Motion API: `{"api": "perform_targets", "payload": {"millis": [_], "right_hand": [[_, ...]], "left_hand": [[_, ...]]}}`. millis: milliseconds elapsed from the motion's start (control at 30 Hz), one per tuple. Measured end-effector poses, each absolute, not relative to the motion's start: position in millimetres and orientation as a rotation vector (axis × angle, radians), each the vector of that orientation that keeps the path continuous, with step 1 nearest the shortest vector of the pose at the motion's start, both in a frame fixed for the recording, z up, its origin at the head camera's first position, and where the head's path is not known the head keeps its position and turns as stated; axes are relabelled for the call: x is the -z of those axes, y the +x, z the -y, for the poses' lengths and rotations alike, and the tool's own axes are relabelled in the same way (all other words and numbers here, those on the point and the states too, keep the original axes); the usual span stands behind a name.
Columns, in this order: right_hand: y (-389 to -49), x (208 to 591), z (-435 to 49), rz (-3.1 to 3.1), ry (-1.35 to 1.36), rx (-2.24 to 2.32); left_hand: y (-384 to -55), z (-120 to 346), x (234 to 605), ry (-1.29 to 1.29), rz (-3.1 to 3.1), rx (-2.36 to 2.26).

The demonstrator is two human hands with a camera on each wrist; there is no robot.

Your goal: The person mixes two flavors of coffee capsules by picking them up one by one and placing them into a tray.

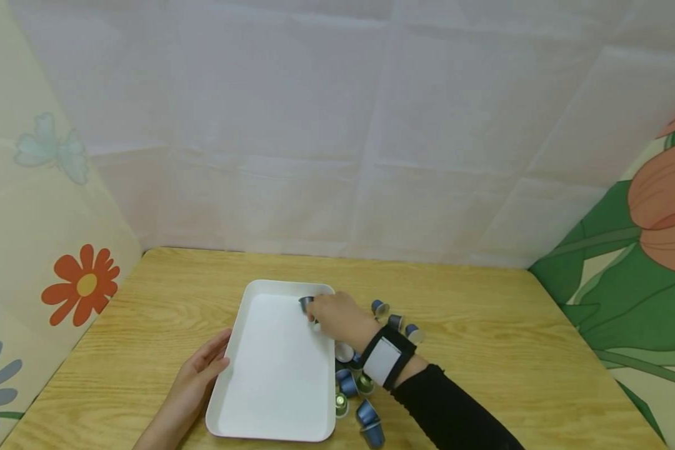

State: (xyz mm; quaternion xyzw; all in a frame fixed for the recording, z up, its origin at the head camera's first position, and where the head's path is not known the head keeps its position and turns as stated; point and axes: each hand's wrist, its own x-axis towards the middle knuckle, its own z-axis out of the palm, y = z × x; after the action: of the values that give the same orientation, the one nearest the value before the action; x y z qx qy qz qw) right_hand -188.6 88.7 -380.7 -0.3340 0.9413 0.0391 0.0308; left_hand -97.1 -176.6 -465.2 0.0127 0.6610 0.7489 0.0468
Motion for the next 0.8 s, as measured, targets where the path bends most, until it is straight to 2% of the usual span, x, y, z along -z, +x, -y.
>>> {"api": "perform_targets", "payload": {"millis": [467,800], "right_hand": [[-187.0,376.2,-94.4,-2.931,-0.983,-0.007],[-173.4,363.8,-106.6,-2.975,-0.936,0.138]], "left_hand": [[-97.7,175.2,465.1,0.030,-2.023,-2.288],[-97.5,174.8,465.6,0.055,-2.018,-2.299]]}}
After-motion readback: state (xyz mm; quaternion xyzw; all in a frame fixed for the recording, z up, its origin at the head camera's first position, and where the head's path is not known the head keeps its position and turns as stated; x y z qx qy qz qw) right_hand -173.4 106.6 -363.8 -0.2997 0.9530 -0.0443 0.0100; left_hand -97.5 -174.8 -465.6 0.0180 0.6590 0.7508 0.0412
